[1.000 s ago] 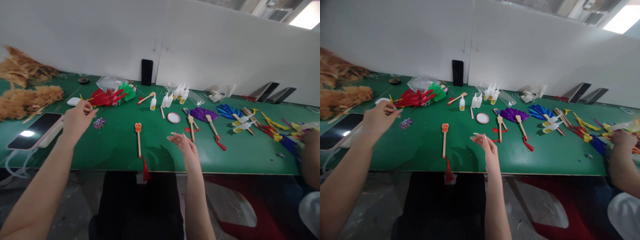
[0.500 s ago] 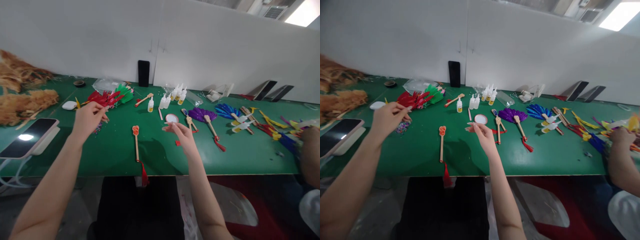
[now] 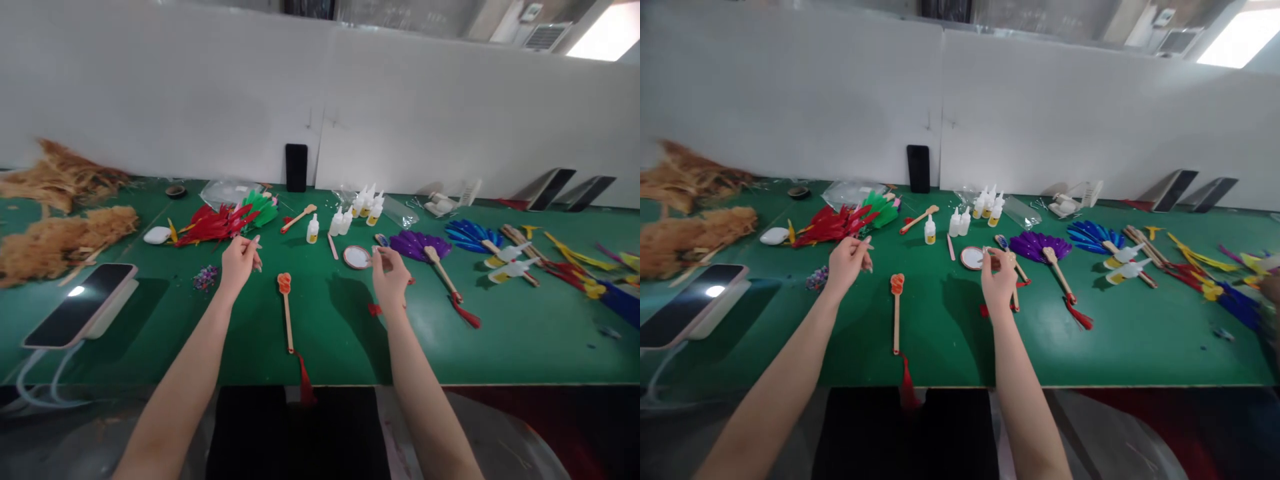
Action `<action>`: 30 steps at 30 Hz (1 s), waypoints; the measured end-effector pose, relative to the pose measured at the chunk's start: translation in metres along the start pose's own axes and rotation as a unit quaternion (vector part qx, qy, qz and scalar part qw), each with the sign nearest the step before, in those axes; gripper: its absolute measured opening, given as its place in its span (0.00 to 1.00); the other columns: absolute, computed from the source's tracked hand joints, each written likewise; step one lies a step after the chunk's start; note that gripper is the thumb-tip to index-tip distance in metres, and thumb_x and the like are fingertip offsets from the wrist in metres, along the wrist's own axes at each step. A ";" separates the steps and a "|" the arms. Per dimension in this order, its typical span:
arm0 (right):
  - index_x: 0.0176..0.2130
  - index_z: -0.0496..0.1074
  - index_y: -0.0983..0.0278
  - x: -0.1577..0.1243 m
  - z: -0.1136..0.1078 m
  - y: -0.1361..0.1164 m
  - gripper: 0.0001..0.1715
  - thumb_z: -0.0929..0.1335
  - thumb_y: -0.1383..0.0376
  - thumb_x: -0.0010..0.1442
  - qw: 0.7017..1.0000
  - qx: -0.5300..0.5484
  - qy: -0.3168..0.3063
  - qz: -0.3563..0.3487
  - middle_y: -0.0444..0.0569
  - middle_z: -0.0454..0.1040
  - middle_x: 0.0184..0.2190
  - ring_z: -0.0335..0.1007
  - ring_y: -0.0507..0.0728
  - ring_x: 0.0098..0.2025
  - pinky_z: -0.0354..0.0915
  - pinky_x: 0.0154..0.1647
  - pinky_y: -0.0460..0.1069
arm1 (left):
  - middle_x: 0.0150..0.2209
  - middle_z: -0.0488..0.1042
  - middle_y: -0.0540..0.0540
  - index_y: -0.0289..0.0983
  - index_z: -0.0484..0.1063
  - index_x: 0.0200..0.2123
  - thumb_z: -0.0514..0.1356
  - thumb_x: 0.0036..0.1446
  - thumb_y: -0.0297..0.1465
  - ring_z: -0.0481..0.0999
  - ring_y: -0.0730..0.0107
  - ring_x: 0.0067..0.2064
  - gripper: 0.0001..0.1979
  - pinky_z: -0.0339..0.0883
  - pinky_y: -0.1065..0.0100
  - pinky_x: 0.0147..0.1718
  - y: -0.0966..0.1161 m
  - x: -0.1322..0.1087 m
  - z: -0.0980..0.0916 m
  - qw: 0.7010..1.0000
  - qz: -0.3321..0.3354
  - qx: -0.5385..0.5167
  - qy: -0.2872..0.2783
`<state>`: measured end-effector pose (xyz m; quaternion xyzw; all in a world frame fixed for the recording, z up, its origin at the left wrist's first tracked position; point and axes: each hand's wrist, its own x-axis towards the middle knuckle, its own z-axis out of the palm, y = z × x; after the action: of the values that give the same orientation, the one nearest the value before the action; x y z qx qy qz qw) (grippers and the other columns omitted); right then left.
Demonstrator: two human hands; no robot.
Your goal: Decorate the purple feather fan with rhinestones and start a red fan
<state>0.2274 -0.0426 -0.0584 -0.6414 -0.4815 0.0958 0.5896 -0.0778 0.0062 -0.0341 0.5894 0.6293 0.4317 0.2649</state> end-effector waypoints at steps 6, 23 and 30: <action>0.36 0.71 0.66 -0.002 0.009 0.002 0.21 0.66 0.50 0.57 0.999 0.035 -0.025 0.031 0.51 0.75 0.24 0.72 0.58 0.24 0.70 0.28 0.53 | 0.36 0.77 0.43 0.37 0.67 0.38 0.56 0.56 0.38 0.78 0.61 0.41 0.11 0.69 0.62 0.42 -0.026 0.043 -0.052 0.987 -0.011 0.104 0.123; 0.39 0.71 0.65 -0.009 0.020 0.003 0.25 0.63 0.46 0.58 0.995 0.054 -0.066 0.061 0.50 0.76 0.24 0.72 0.57 0.21 0.68 0.24 0.51 | 0.34 0.74 0.46 0.35 0.70 0.44 0.54 0.45 0.25 0.75 0.66 0.36 0.20 0.69 0.66 0.39 -0.049 0.092 -0.080 0.978 0.048 0.191 0.066; 0.40 0.71 0.65 -0.011 0.021 0.002 0.26 0.64 0.46 0.57 0.993 0.058 -0.081 0.065 0.50 0.76 0.24 0.71 0.56 0.20 0.68 0.23 0.50 | 0.44 0.72 0.43 0.38 0.74 0.38 0.56 0.40 0.20 0.71 0.57 0.50 0.19 0.61 0.57 0.54 -0.026 0.082 -0.069 0.971 0.095 0.209 0.062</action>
<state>0.2086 -0.0366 -0.0710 -0.6261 -0.4784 0.2138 0.5774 -0.1626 0.0713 -0.0082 0.6606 0.6620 0.3497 0.0545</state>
